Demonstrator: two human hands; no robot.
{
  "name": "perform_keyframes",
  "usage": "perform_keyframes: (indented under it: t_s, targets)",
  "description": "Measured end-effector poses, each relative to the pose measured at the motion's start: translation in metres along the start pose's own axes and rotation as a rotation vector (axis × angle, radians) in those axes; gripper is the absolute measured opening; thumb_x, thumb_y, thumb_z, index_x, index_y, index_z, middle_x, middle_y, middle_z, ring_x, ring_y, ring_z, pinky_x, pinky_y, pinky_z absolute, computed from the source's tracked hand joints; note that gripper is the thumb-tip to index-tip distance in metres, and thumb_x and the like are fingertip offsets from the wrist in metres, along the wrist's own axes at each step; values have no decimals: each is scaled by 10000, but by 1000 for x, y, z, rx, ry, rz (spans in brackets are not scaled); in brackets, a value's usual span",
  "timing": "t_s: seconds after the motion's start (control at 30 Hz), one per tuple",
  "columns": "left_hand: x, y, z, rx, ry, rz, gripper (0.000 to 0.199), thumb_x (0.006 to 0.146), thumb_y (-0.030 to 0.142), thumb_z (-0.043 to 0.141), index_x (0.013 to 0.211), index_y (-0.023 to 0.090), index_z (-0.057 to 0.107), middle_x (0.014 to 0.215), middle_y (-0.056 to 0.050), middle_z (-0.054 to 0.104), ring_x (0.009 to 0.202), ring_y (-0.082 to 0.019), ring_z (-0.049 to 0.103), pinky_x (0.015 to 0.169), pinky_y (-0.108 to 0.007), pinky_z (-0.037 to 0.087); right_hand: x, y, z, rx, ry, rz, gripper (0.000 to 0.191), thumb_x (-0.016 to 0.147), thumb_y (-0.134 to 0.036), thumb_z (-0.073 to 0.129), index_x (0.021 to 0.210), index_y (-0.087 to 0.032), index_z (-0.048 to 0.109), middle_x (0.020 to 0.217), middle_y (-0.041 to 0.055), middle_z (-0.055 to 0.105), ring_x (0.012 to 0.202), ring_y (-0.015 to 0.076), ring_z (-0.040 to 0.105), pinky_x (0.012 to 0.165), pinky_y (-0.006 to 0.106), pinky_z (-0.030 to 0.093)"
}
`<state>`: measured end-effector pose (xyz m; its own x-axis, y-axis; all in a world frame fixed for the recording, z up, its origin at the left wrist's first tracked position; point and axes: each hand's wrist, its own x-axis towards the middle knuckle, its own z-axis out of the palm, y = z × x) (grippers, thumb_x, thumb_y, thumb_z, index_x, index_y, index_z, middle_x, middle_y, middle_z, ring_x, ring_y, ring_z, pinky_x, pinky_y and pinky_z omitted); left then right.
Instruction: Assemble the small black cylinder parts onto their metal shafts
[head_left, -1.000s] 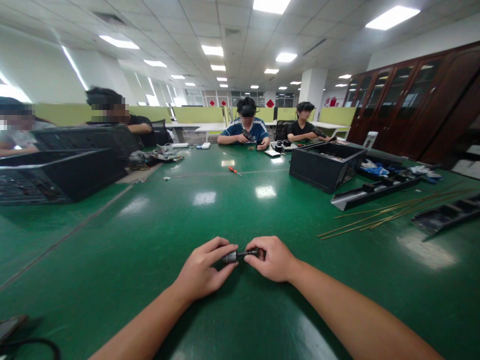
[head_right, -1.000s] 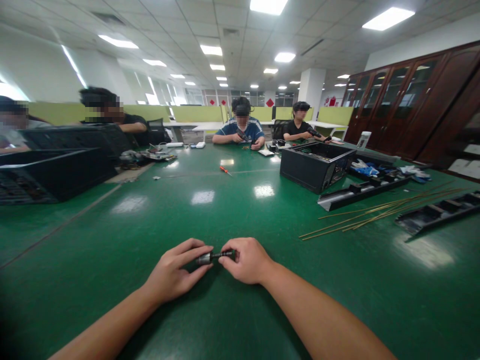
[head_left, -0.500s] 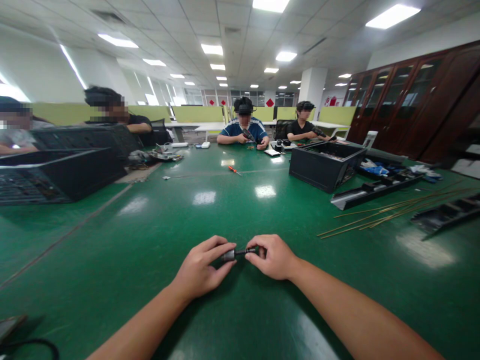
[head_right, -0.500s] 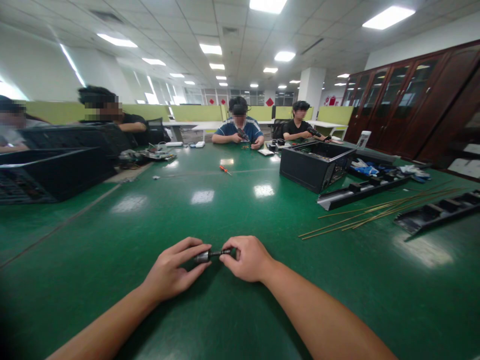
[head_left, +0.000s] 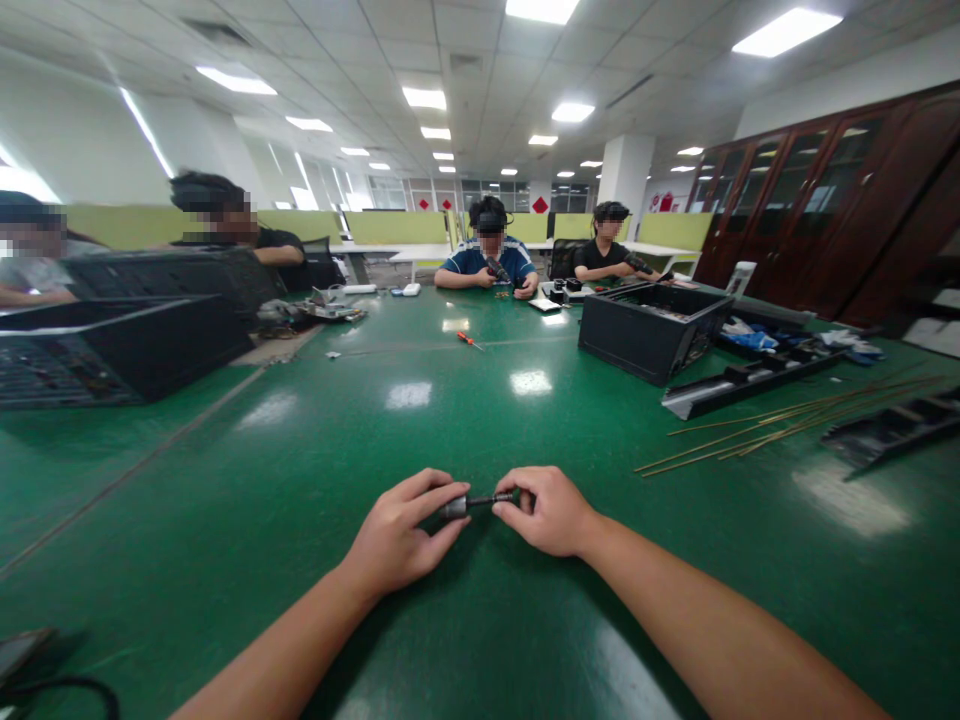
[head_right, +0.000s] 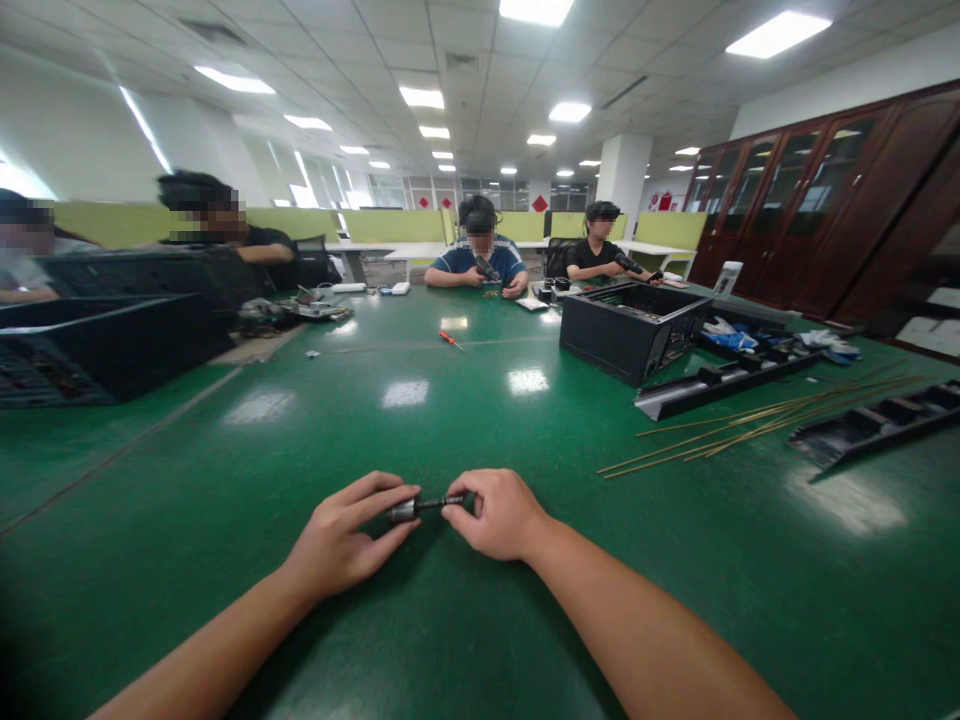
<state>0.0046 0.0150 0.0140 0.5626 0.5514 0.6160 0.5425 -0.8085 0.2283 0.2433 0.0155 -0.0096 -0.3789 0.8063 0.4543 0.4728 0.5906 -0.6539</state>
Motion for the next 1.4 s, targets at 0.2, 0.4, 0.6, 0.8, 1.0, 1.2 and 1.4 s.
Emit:
perform_keyframes:
  t_s: [0.2,0.4,0.6,0.8,1.0,1.2,1.4]
  targets:
    - [1,0,-1,10,6,9,328,824,196,682,1152,204,667,1019,-79,652,888,-169,663,782,-273,557,0,1,0,-5,-11,17,114,822,-278,658,892,-195,693,643,-33,591,533,98,520,582,218,386]
    - [-1,-4,-2,23,14,-3,327,825,202,683,1152,200,671,1025,-84,651,897,-176,667,790,-283,561,1,2,0,-7,-5,26,125,825,-284,655,901,-193,697,637,-33,594,525,96,517,572,217,379]
    - [-1,-5,-3,14,16,-6,317,829,209,680,1146,208,675,1019,-77,654,891,-170,669,780,-275,562,1,0,-1,-18,11,23,123,825,-280,657,892,-187,700,623,-34,588,523,94,513,574,216,376]
    - [-1,-6,-4,42,24,-10,299,831,231,669,1129,220,688,1006,-76,669,877,-173,678,776,-274,571,2,0,-2,-20,17,29,120,820,-279,664,884,-185,701,621,-32,593,527,98,517,575,218,381]
    - [-2,-26,-13,113,52,-35,289,831,287,677,1112,217,683,1041,-78,694,924,-188,682,848,-289,551,1,-1,-4,-61,-8,12,124,823,-290,663,888,-192,702,667,-14,634,557,111,536,598,225,396]
    - [-11,-84,-56,355,227,-834,467,867,475,580,1199,148,538,1060,-103,697,938,-257,676,863,-374,521,-2,-1,-2,-82,-49,-28,155,839,-314,653,925,-194,702,723,-2,665,591,112,559,618,223,405]
    - [-36,-125,-92,447,327,-1079,513,836,474,543,1097,34,505,821,-160,638,738,-322,645,682,-452,529,-2,-2,-1,-87,-71,-37,161,834,-308,659,939,-194,702,759,6,686,643,124,594,646,227,420]
